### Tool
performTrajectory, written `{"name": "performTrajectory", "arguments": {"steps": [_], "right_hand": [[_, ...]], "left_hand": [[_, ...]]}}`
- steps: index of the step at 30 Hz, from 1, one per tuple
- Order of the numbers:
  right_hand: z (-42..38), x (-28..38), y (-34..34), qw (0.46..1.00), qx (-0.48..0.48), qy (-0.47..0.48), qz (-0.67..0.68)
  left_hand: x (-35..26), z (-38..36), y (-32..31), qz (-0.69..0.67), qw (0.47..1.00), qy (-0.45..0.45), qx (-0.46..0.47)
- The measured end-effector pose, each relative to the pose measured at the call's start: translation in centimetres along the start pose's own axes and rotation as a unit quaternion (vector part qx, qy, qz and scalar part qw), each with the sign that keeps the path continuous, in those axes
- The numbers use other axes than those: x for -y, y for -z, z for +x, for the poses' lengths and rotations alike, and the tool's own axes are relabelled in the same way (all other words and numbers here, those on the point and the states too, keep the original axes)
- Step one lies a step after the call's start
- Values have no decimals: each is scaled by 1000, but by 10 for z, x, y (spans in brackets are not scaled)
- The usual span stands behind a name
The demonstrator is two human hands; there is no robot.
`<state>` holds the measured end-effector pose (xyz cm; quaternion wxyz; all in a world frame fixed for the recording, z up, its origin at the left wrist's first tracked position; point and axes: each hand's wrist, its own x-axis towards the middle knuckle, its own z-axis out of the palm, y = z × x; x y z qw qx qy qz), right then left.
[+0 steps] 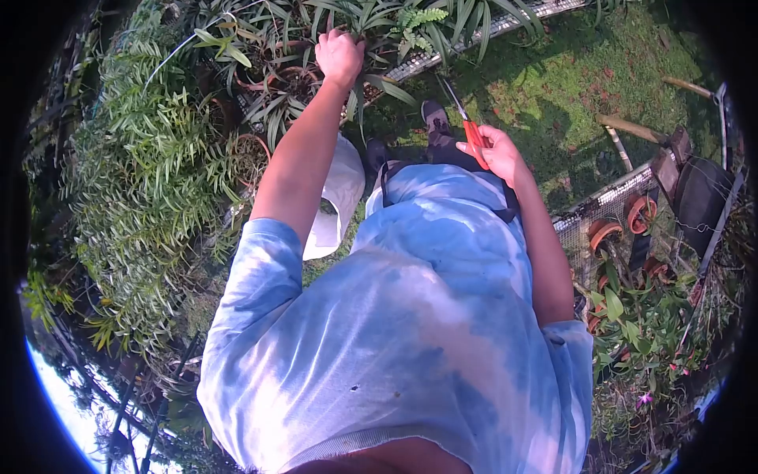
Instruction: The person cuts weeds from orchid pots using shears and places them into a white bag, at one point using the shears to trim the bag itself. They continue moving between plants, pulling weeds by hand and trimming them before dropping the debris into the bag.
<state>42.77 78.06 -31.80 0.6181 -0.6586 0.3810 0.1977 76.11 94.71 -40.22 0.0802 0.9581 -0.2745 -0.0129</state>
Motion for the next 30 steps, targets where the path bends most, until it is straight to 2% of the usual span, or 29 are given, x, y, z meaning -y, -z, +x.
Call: {"name": "performTrajectory", "arguments": {"steps": [2, 8, 15, 18, 19, 23, 30], "right_hand": [[-2, -1, 0, 1000, 5, -6, -4], [5, -17, 3, 1000, 14, 6, 8], [7, -16, 0, 1000, 12, 7, -2], [6, -13, -2, 1000, 13, 8, -10], [8, -13, -2, 1000, 14, 8, -12], [13, -14, -6, 999, 16, 31, 24], [12, 3, -11, 998, 20, 50, 35]], "left_hand": [[3, 4, -10, 9, 1000, -21, -16], [7, -18, -15, -92, 988, -30, -119], [0, -53, 13, -175, 964, -38, -195], [-3, -59, 15, -238, 962, -24, -135], [-6, -61, 18, -249, 955, -41, -154], [-23, -63, 31, -308, 947, 17, -92], [-49, -78, 45, -314, 941, -36, -116]]}}
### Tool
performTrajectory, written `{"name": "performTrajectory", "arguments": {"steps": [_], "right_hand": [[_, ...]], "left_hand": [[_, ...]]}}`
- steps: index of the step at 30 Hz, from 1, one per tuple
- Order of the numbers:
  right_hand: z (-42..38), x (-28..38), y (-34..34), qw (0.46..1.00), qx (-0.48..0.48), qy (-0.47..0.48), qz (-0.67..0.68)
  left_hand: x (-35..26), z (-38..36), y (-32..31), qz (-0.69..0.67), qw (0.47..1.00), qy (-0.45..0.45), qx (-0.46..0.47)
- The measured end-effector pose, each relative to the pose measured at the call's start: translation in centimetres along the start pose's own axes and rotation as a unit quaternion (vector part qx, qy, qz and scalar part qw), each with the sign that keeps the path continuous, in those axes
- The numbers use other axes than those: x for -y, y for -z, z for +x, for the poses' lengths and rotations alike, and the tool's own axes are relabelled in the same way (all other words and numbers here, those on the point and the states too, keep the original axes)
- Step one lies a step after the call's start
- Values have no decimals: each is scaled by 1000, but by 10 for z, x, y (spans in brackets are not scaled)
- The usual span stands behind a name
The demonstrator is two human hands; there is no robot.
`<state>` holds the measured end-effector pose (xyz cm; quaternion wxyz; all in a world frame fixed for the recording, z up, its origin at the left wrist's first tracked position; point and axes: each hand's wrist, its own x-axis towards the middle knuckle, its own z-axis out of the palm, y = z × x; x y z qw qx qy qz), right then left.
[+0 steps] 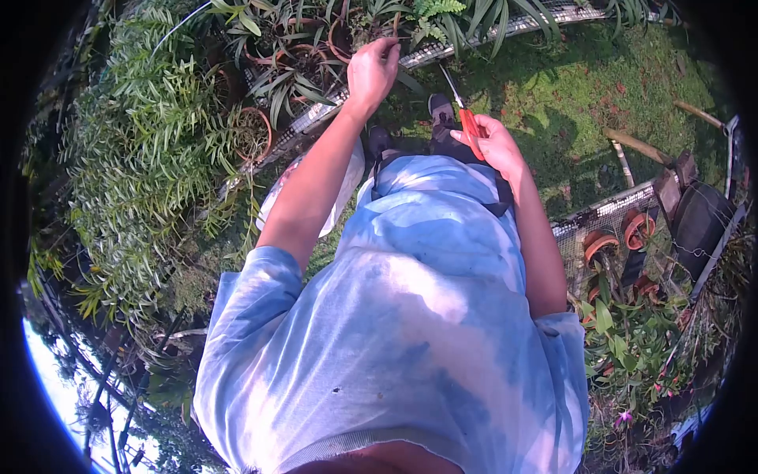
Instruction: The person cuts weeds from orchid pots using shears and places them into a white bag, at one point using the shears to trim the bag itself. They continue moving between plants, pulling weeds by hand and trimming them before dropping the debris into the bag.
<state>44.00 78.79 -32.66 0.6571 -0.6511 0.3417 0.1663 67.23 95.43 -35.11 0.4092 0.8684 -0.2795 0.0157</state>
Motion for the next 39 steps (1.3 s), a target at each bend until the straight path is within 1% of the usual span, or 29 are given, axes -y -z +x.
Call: {"name": "performTrajectory", "arguments": {"steps": [2, 4, 5, 8, 9, 12, 14, 16, 18, 19, 22, 23, 24, 26, 27, 28, 29, 30, 32, 34, 35, 36, 38, 39], "right_hand": [[-1, 8, -4, 1000, -18, 6, 3], [4, 9, -5, 1000, -15, 10, 11], [5, 9, -7, 1000, -14, 10, 15], [10, 17, -20, 999, 6, 35, 27], [11, 21, -25, 999, 13, 34, 17], [16, 32, -40, 999, 34, 41, -2], [19, 34, -49, 997, 44, 57, -2], [18, 40, -58, 997, 55, 57, -11], [17, 49, -70, 996, 59, 57, -24], [15, 53, -76, 996, 59, 56, -33], [15, 44, -91, 996, 55, 59, -36], [17, 40, -95, 996, 54, 62, -31], [15, 39, -101, 997, 52, 52, -13], [11, 38, -113, 998, 47, 32, 24], [15, 27, -119, 997, 37, 40, 48], [15, 24, -125, 996, 33, 39, 68], [17, 21, -131, 996, 28, 30, 73], [19, 17, -136, 996, 22, 21, 79], [25, 4, -148, 991, 15, 41, 127], [26, -1, -161, 986, 3, 51, 156], [24, -3, -166, 982, 3, 36, 185], [23, -12, -170, 979, 2, 45, 197], [23, -31, -179, 974, 0, 66, 217], [20, -36, -183, 961, 6, 59, 271]], "left_hand": [[-3, -17, 5, -30, 999, 15, 16], [1, -36, 10, -59, 995, 64, 38], [5, -44, 14, -67, 995, 72, 29], [10, -56, 39, -62, 987, 144, 34], [13, -58, 48, -58, 986, 156, 24], [24, -62, 75, -14, 977, 213, 24], [42, -66, 83, 84, 984, 157, -26], [52, -64, 91, 75, 989, 58, -113], [56, -62, 96, 109, 989, -2, -95], [56, -62, 98, 126, 988, -31, -85], [46, -65, 100, 113, 990, -59, 53], [39, -68, 100, 97, 990, -65, 84], [34, -66, 103, 100, 987, -78, 94], [30, -49, 109, 129, 984, -105, 71], [32, -34, 112, 152, 982, -104, 47], [39, -16, 114, 175, 979, -103, 23], [53, 2, 112, 208, 972, -107, 20], [68, 20, 112, 258, 960, -87, 66], [104, 45, 102, 289, 942, -54, 163], [125, 65, 96, 338, 887, -17, 313], [137, 69, 91, 351, 864, -24, 359], [143, 71, 89, 372, 848, -37, 376], [154, 70, 84, 367, 853, -44, 369], [157, 72, 85, 357, 856, -57, 371]]}}
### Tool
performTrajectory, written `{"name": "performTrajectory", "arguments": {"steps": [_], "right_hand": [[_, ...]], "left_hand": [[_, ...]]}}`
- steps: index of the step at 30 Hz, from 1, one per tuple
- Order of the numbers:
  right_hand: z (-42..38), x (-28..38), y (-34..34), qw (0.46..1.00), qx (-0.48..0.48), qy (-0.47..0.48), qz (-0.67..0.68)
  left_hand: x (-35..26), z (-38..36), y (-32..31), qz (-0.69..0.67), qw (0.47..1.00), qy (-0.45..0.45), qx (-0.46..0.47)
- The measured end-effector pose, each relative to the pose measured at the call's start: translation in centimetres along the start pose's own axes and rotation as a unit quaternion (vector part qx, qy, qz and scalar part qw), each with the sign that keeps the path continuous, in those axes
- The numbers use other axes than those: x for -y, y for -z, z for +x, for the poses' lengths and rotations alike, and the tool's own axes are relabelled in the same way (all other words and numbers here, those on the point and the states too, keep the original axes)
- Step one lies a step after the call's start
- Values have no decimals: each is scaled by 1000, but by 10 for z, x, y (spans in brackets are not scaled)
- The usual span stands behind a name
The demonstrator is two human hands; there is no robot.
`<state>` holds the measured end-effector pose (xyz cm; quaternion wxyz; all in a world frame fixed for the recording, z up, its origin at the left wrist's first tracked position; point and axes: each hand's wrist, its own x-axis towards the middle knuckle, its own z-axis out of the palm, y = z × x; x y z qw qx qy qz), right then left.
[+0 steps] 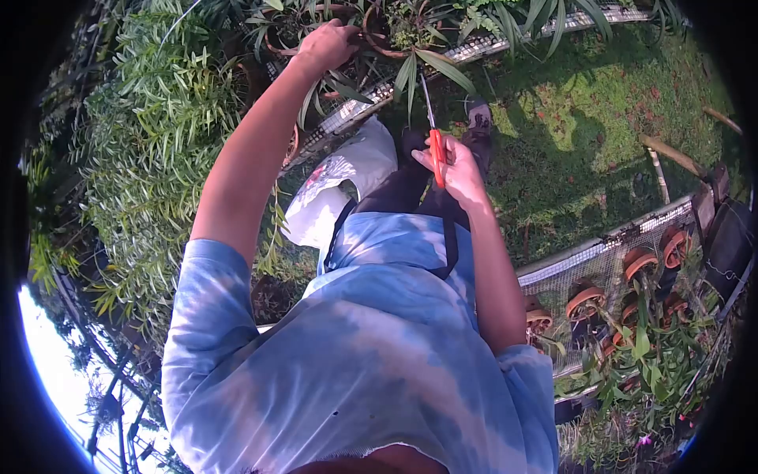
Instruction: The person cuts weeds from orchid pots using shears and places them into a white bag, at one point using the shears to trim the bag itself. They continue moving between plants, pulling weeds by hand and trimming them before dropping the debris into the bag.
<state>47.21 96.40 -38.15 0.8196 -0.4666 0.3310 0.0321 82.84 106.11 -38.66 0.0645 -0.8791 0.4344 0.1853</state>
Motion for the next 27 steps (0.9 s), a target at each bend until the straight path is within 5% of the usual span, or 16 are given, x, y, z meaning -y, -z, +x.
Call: {"name": "performTrajectory", "arguments": {"steps": [21, 27], "right_hand": [[0, -16, -8, 995, -37, -72, -58], [-3, -15, -10, 994, -33, -80, -59]], "left_hand": [[16, 14, -5, -89, 978, -187, -4], [14, 8, 12, -98, 990, -104, 15]]}}
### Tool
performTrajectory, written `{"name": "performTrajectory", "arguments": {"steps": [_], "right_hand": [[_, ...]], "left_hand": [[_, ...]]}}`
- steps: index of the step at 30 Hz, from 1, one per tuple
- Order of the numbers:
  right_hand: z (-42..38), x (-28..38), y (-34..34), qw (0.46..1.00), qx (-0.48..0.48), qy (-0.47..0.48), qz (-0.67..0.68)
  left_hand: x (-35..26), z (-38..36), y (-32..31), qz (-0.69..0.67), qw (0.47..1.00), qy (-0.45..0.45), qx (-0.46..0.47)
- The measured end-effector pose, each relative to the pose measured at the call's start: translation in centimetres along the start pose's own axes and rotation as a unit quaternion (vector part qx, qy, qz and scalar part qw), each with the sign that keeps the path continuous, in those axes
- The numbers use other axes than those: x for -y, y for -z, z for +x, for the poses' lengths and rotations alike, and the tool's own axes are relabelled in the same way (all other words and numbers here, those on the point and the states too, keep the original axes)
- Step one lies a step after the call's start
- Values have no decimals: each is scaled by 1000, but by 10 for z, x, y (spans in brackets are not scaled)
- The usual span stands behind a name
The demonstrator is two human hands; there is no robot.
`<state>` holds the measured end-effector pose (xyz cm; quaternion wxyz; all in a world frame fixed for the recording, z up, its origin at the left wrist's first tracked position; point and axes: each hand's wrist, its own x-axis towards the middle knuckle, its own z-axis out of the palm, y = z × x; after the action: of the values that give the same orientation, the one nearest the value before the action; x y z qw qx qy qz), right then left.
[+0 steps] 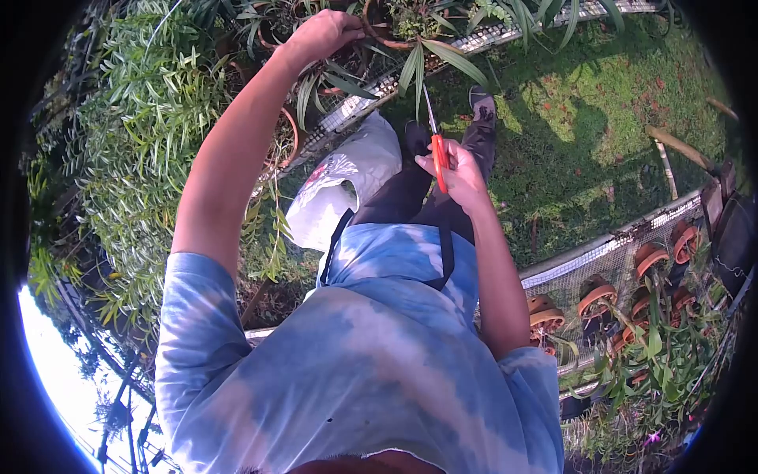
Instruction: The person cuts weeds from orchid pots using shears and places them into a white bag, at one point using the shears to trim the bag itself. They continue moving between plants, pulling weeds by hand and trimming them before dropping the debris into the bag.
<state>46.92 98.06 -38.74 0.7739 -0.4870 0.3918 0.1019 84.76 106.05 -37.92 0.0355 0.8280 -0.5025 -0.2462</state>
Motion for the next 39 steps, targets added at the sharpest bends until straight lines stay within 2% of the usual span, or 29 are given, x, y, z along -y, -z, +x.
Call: {"name": "performTrajectory", "arguments": {"steps": [3, 6, 10, 11, 14, 20, 21, 23, 25, 27, 31, 34, 37, 39], "right_hand": [[1, -4, 1, 1000, 2, 4, 12], [6, -13, 4, 1000, 4, 25, 8], [8, -17, 6, 1000, 9, 29, 7], [8, -17, 7, 1000, 12, 28, 3], [10, -16, 9, 999, 19, 36, -4], [14, -14, 12, 996, 32, 76, 35], [15, -14, 12, 995, 36, 80, 54], [16, -14, 12, 994, 39, 80, 63], [18, -13, 13, 996, 36, 75, 43], [20, -13, 11, 995, 38, 80, 42], [20, -7, 6, 997, 38, 63, 3], [22, -9, 3, 995, 52, 86, 28], [22, -10, 1, 995, 53, 70, 44], [19, -5, 2, 997, 47, 57, 4]], "left_hand": [[7, -11, 9, -60, 998, 11, -36], [15, -13, 16, -104, 994, 16, -24], [-16, -28, 53, -219, 971, 99, -24], [-9, -25, 44, -263, 958, 104, -55], [-13, -23, 54, -237, 965, 98, -53], [-37, -35, 62, -435, 881, 101, -158], [-40, -37, 64, -480, 860, 118, -126], [-21, -30, 33, -358, 923, 47, -131], [-22, -31, 20, -262, 958, -8, -117], [-27, -27, 10, -152, 984, 31, -85], [-48, -19, 2, -13, 996, 75, -52], [-52, -19, -8, 96, 993, 47, -40], [-52, -10, -12, 82, 992, 78, -49], [-53, -9, -11, 64, 993, 75, -58]]}}
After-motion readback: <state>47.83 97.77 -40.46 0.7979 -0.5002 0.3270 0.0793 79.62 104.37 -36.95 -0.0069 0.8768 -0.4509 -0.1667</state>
